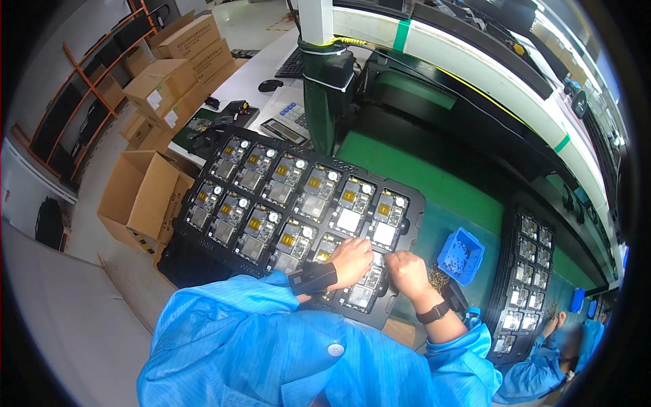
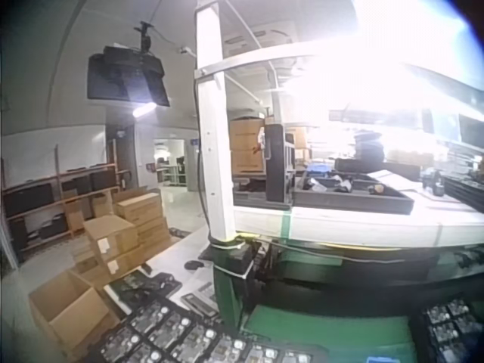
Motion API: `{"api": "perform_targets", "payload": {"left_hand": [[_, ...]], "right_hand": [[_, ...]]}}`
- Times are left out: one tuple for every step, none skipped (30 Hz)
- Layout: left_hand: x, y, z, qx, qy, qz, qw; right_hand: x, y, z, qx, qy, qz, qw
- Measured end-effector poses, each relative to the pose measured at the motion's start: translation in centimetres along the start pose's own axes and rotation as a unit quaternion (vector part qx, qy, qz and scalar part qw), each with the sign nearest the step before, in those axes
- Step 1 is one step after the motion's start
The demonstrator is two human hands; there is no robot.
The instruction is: The recorder is assembling small components onto several electronic circuit boards held in a large black tray at a manufacturing station.
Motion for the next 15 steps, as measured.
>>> {"api": "perform_targets", "payload": {"left_hand": [[0.08, 0.02, 0.01, -0.002, 0.002, -0.002, 1.0], [0.15, 0.03, 0.02, -0.004, 0.003, -0.003, 1.0], [0.19, 0.06, 0.02, -0.005, 0.005, -0.003, 1.0], [0.17, 0.06, -0.03, -0.005, 0.004, -0.003, 1.0], [0.16, 0.06, -0.07, -0.005, 0.003, -0.003, 1.0], [0.14, 0.08, -0.06, -0.005, 0.002, -0.003, 1.0], [0.08, 0.03, -0.03, -0.006, 0.003, -0.003, 1.0], [0.03, 0.0, 0.02, -0.007, 0.003, -0.003, 1.0], [0.01, -0.02, 0.05, -0.007, 0.003, -0.003, 1.0], [0.01, 0.02, 0.12, -0.014, 0.01, -0.005, 1.0], [0.01, 0.02, 0.17, -0.021, 0.017, -0.006, 1.0], [-0.04, -0.03, 0.25, -0.021, 0.017, -0.006, 1.0], [-0.12, -0.05, 0.35, -0.022, 0.017, -0.006, 1.0], [-0.18, -0.07, 0.41, -0.023, 0.016, -0.005, 1.0], [-0.2, -0.05, 0.44, -0.023, 0.017, -0.005, 1.0]], "right_hand": [[0.16, 0.01, -0.02, 0.013, 0.017, 0.015, 1.0], [0.22, 0.03, -0.05, 0.015, 0.019, 0.015, 1.0], [0.27, 0.07, -0.14, 0.016, 0.023, 0.02, 0.999], [0.23, 0.17, -0.26, 0.015, 0.025, 0.025, 0.999], [0.18, 0.25, -0.32, 0.015, 0.024, 0.025, 0.999], [0.1, 0.32, -0.36, 0.011, 0.015, 0.016, 1.0], [-0.03, 0.41, -0.35, 0.008, 0.008, 0.006, 1.0], [-0.19, 0.57, -0.46, 0.007, 0.008, 0.006, 1.0], [-0.43, 0.74, -0.6, -0.013, -0.012, -0.016, 1.0], [-0.58, 0.81, -0.66, -0.032, -0.032, -0.038, 0.998], [-0.61, 0.74, -0.57, -0.032, -0.031, -0.037, 0.998], [-0.66, 0.6, -0.31, -0.069, -0.05, -0.054, 0.995], [-0.66, 0.51, -0.07, -0.105, -0.068, -0.07, 0.99], [-0.61, 0.4, 0.12, -0.105, -0.068, -0.07, 0.99], [-0.6, 0.31, 0.31, -0.1, -0.075, -0.1, 0.987]]}}
Point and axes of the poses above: each hand's wrist, its own y-axis away from the middle knuckle, its own z-axis out of the back of the hand, x = y × z, the point moved 1 cm from there along -y, towards the middle knuckle, and after that the axes turned 12 degrees about -x, right-handed, at the moved point
